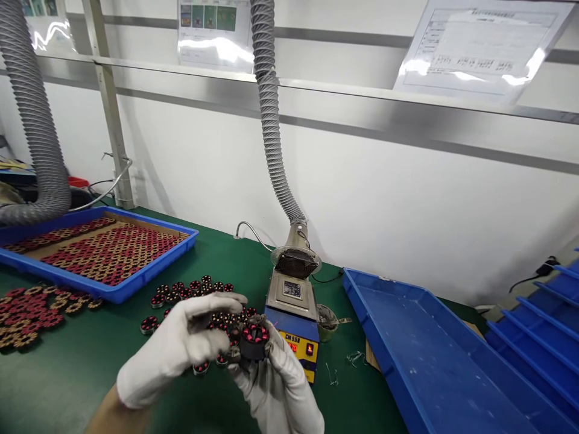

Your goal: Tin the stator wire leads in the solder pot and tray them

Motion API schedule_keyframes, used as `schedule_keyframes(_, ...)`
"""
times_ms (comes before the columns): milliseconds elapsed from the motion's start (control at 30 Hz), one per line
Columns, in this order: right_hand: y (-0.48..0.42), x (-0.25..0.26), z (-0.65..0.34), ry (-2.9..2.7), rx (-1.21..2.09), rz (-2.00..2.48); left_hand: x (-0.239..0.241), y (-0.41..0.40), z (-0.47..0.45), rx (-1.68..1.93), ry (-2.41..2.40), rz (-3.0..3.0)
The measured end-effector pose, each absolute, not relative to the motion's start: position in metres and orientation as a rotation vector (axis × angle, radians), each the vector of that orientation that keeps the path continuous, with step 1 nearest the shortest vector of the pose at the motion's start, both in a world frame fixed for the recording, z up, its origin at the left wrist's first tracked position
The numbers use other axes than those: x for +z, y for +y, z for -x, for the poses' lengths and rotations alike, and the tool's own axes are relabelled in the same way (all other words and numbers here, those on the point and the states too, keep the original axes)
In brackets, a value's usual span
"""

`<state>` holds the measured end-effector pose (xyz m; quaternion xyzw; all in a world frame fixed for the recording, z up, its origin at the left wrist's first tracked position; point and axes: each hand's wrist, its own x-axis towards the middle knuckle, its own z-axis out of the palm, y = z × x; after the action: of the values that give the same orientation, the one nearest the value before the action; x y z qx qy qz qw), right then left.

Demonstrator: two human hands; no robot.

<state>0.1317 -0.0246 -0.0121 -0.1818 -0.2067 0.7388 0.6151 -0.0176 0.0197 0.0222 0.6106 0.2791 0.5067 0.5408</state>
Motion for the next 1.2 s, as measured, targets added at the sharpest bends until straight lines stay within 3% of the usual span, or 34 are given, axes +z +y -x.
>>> schedule_keyframes(67, -0.025, -0.011, -0.131, -0.456, 1.681, 0.429, 0.024, 0.018, 0.018, 1.051, 0.654, -1.498)
schedule_keyframes(400, -0.025, -0.013, -0.125, -0.506, 1.626, 0.495, 0.016, 0.020, 0.015, 1.139, 0.506, -1.494)
schedule_keyframes(567, -0.026, -0.015, -0.129, -0.539, 1.659, 0.461, 0.016, 0.020, 0.021, 1.372, 0.466, -1.249)
schedule_keyframes(733, -0.027, -0.013, -0.130, -0.492, 1.638, 0.502, 0.022, 0.020, 0.018, 1.061, 0.570, -1.501)
schedule_keyframes(1033, -0.027, -0.017, -0.133, -0.526, 1.592, 0.564, 0.014, 0.016, 0.018, 1.417, 0.483, -1.383)
schedule_keyframes(1200, -0.027, -0.016, -0.132, -0.561, 1.593, 0.525, 0.019, 0.014, 0.015, 1.111, 0.592, -1.508)
